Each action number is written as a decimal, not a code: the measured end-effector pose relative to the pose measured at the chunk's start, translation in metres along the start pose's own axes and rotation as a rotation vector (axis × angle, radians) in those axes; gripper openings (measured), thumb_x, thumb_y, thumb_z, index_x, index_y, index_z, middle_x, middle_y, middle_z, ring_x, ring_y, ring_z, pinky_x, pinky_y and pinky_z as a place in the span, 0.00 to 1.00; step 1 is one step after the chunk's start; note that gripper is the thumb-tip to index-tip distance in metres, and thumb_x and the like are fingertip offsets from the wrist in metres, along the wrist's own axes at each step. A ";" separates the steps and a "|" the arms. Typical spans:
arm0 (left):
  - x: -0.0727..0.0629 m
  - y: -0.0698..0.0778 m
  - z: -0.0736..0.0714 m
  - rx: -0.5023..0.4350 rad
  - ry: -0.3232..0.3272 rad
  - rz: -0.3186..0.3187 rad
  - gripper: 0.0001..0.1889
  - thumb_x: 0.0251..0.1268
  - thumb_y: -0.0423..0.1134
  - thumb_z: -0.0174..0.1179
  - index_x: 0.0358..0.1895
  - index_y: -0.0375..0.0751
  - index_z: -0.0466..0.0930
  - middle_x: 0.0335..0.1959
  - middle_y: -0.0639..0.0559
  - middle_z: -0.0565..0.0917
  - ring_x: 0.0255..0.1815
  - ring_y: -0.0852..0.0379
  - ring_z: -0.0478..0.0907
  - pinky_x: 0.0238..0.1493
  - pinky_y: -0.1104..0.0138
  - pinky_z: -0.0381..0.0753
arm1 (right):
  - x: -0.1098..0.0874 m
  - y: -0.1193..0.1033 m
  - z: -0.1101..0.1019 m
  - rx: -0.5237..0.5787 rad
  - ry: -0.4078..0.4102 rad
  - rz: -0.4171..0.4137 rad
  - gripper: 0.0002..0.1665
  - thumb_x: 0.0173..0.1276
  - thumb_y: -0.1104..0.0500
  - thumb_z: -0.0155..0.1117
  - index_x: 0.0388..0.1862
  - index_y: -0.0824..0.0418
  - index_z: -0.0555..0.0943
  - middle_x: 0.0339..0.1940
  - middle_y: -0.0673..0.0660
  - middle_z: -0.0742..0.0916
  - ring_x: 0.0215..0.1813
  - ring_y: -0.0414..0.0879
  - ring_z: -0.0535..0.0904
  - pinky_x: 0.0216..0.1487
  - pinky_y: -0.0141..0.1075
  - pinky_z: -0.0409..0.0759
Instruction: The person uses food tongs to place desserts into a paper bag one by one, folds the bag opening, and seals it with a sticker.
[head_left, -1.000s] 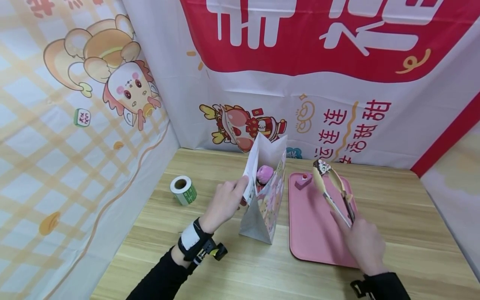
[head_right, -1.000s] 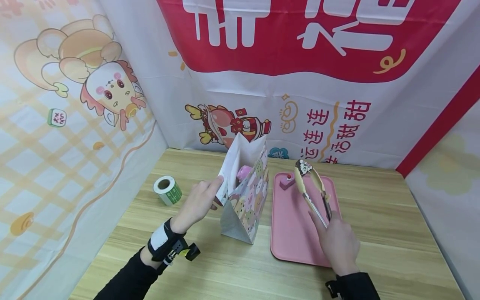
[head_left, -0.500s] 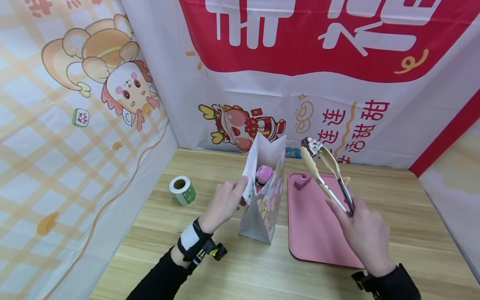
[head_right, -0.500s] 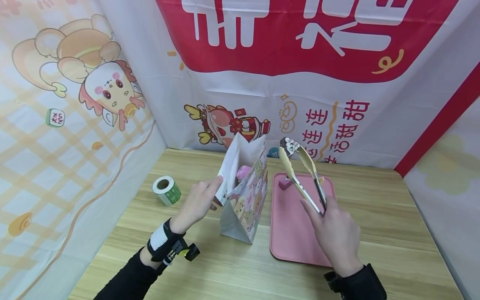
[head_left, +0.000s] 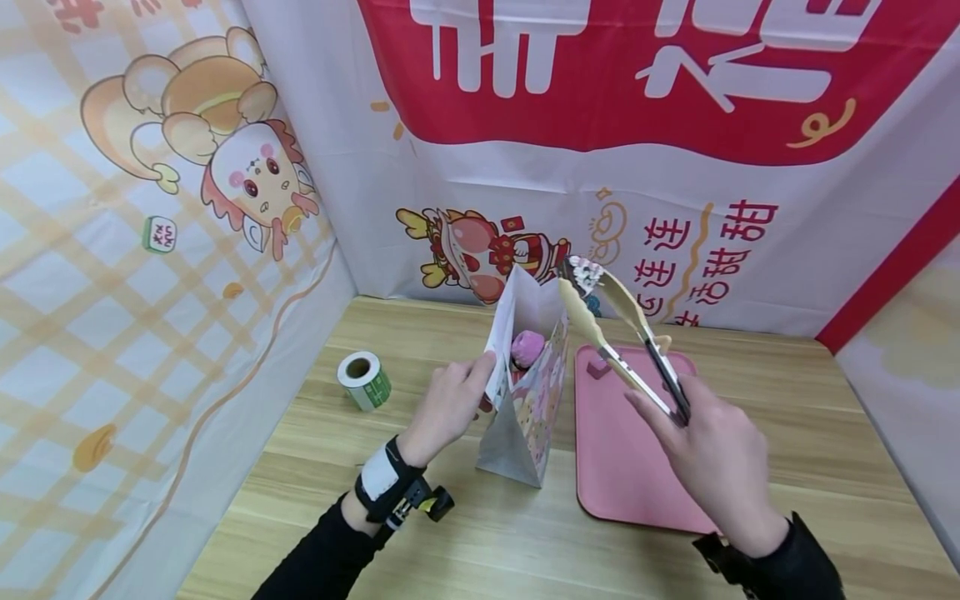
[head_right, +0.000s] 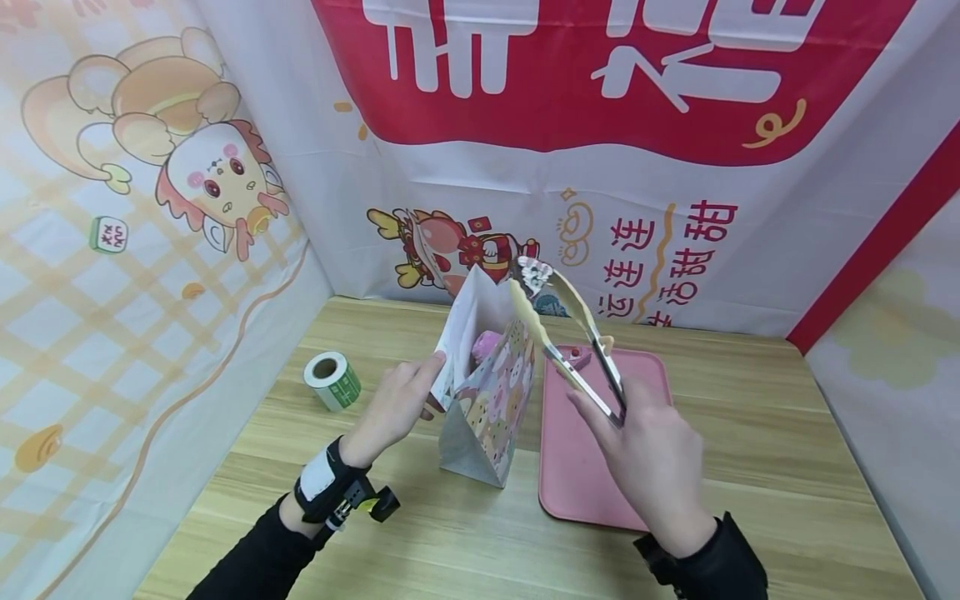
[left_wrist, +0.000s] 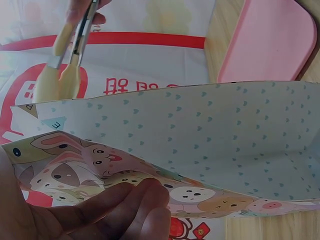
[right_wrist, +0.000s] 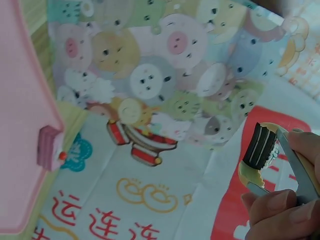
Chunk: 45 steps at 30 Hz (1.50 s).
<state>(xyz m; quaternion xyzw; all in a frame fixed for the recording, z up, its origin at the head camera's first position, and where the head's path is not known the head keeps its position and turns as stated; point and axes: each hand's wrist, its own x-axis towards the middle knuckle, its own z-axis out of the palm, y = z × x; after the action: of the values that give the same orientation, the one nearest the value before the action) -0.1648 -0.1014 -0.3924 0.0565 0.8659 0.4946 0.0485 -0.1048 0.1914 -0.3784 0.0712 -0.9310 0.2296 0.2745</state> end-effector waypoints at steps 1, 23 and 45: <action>0.000 0.000 0.000 -0.001 -0.001 0.001 0.33 0.76 0.63 0.37 0.39 0.40 0.84 0.24 0.50 0.82 0.22 0.51 0.79 0.23 0.59 0.79 | 0.001 -0.004 -0.001 0.009 -0.009 -0.005 0.28 0.60 0.42 0.73 0.25 0.57 0.65 0.13 0.48 0.62 0.13 0.42 0.57 0.15 0.36 0.51; 0.001 0.000 0.000 0.009 -0.006 -0.007 0.34 0.75 0.65 0.36 0.32 0.41 0.82 0.24 0.50 0.82 0.22 0.51 0.79 0.23 0.59 0.78 | 0.000 -0.030 0.001 -0.014 -0.134 0.002 0.31 0.60 0.37 0.70 0.23 0.56 0.64 0.12 0.48 0.64 0.12 0.43 0.60 0.12 0.38 0.56; -0.001 -0.001 -0.003 0.014 0.014 0.027 0.33 0.76 0.64 0.36 0.33 0.42 0.83 0.22 0.51 0.82 0.20 0.50 0.78 0.21 0.60 0.76 | 0.000 -0.028 -0.004 0.033 -0.086 0.025 0.30 0.60 0.39 0.72 0.23 0.55 0.64 0.12 0.47 0.63 0.13 0.42 0.58 0.13 0.37 0.52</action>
<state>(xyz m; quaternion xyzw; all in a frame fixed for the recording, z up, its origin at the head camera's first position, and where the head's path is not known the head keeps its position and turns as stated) -0.1642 -0.1045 -0.3914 0.0649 0.8689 0.4895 0.0352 -0.0955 0.1682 -0.3643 0.0740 -0.9390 0.2448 0.2301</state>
